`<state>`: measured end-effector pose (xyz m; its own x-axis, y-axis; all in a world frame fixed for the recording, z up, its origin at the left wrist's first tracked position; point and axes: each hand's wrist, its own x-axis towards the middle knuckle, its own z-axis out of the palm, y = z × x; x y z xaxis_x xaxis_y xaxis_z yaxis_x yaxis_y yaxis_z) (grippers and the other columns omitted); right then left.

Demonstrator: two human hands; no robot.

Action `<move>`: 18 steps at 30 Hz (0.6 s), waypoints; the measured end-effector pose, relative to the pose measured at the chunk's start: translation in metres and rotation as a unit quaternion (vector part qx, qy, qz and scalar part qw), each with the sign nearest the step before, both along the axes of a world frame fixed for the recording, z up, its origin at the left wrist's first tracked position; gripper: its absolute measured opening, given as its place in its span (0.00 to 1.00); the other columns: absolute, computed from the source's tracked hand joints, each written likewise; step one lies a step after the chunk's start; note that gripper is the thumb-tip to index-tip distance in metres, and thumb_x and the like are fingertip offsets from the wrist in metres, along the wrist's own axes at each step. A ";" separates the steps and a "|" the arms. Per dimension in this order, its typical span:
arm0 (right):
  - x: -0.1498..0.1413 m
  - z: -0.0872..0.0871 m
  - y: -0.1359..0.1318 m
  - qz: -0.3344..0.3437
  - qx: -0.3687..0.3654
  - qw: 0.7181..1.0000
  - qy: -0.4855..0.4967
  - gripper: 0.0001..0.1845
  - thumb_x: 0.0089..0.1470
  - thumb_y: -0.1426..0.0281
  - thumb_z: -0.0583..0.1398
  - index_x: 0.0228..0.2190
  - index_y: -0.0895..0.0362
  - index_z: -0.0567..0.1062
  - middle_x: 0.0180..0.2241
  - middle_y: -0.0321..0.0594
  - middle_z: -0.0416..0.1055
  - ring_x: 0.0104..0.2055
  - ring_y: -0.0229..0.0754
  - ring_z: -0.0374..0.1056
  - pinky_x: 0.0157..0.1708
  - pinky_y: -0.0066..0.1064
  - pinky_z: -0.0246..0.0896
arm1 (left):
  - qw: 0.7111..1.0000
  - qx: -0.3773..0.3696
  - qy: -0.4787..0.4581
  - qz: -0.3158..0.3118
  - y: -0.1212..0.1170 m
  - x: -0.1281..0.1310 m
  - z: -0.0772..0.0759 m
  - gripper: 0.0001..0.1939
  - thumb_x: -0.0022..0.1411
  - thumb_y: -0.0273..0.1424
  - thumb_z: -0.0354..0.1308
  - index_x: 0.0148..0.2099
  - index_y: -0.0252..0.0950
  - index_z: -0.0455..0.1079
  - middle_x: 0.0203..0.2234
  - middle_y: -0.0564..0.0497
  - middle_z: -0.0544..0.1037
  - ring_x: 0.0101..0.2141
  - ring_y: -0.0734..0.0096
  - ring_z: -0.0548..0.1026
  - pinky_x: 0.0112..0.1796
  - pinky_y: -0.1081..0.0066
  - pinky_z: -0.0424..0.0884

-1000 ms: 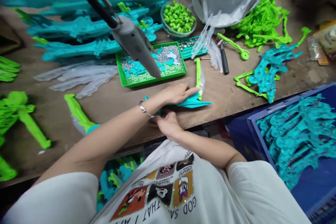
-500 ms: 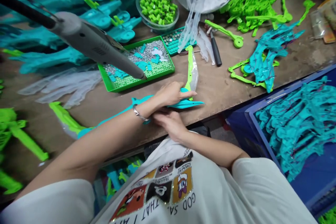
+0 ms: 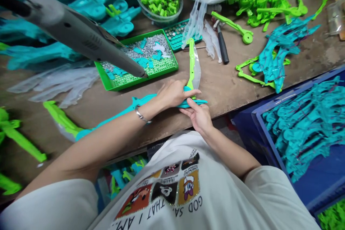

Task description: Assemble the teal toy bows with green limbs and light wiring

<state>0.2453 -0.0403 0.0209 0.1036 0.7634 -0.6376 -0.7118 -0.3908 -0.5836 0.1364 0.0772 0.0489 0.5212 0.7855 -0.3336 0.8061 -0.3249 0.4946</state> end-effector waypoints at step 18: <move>0.054 0.008 0.003 0.183 -0.001 0.979 -0.094 0.23 0.44 0.57 0.76 0.37 0.57 0.81 0.35 0.41 0.84 0.36 0.40 0.82 0.43 0.32 0.79 | 1.000 -0.003 0.002 -0.027 0.008 -0.012 -0.009 0.44 0.61 0.71 0.41 0.38 0.36 0.78 0.34 0.37 0.82 0.37 0.48 0.79 0.34 0.62 0.64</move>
